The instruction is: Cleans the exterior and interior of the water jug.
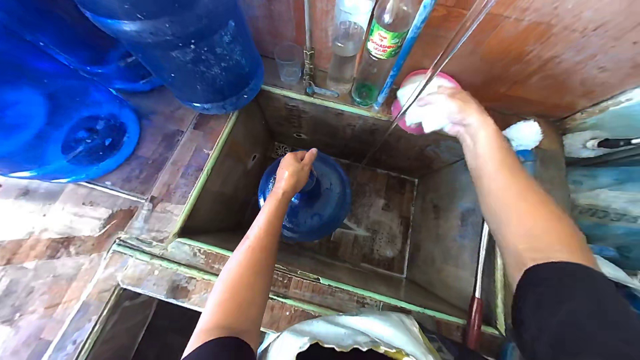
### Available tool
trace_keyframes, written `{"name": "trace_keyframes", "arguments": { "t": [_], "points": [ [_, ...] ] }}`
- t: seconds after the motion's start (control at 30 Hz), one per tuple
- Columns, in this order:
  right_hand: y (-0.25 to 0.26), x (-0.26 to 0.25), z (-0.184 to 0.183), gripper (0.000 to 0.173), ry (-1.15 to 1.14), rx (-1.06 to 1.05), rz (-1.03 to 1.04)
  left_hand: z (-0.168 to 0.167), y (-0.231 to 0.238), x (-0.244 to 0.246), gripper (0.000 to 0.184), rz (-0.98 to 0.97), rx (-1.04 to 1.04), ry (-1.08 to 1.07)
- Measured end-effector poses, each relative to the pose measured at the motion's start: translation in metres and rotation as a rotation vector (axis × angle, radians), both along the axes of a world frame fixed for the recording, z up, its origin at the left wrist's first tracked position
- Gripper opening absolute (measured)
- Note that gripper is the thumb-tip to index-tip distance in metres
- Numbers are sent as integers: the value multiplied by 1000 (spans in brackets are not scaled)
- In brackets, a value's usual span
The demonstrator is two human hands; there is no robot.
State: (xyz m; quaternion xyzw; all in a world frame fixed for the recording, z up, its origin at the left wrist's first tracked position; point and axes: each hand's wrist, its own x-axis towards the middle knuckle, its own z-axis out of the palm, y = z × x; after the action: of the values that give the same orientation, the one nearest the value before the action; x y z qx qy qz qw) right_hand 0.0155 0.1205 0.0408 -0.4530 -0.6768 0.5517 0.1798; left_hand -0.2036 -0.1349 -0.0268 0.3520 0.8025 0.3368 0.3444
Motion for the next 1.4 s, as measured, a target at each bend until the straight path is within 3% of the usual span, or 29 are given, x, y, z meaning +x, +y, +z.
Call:
{"name": "trace_keyframes", "arguments": {
  "t": [0.1,0.17,0.27,0.37,0.47,0.6,0.67,0.73,0.9,1.1,1.13,1.2,1.3,1.33,1.4],
  "points": [
    [-73,-9,8,22,38,-74,225,-3,-4,-1,64,32,79,-105],
    [-122,-26,11,26,61,-1,307,-7,-6,-3,71,47,135,-169],
    [-187,-60,-2,34,93,338,309,-6,-9,2,73,128,205,-235],
    [-236,-85,-59,52,12,764,302,-5,-21,5,54,277,335,-475],
    [-255,-84,-104,48,-39,1100,271,-33,-19,-1,59,417,403,-696],
    [-250,-86,-100,27,-68,1261,304,-31,-28,6,55,283,440,-691],
    [-246,-88,-97,25,-85,1294,332,-26,-29,10,50,277,436,-671],
    [-246,-88,-97,20,-63,1318,340,-22,-35,11,58,232,385,-737],
    [-258,-80,-93,17,-32,1256,300,-32,-36,17,76,85,394,-713],
    [-264,-78,-93,18,-23,1104,164,-42,-32,30,82,99,498,-751],
    [-266,-79,-88,19,-36,1021,127,-41,-32,33,84,124,503,-743],
    [-265,-81,-68,26,-21,599,1,-39,-34,36,85,179,488,-740],
    [-255,-70,-50,35,340,97,-308,-37,-37,34,82,194,431,-581],
    [-256,-59,-44,38,375,74,-332,-31,-39,32,79,193,401,-513],
    [-264,-29,-48,47,194,206,-267,-12,-43,32,65,203,331,-372]
  ]
}}
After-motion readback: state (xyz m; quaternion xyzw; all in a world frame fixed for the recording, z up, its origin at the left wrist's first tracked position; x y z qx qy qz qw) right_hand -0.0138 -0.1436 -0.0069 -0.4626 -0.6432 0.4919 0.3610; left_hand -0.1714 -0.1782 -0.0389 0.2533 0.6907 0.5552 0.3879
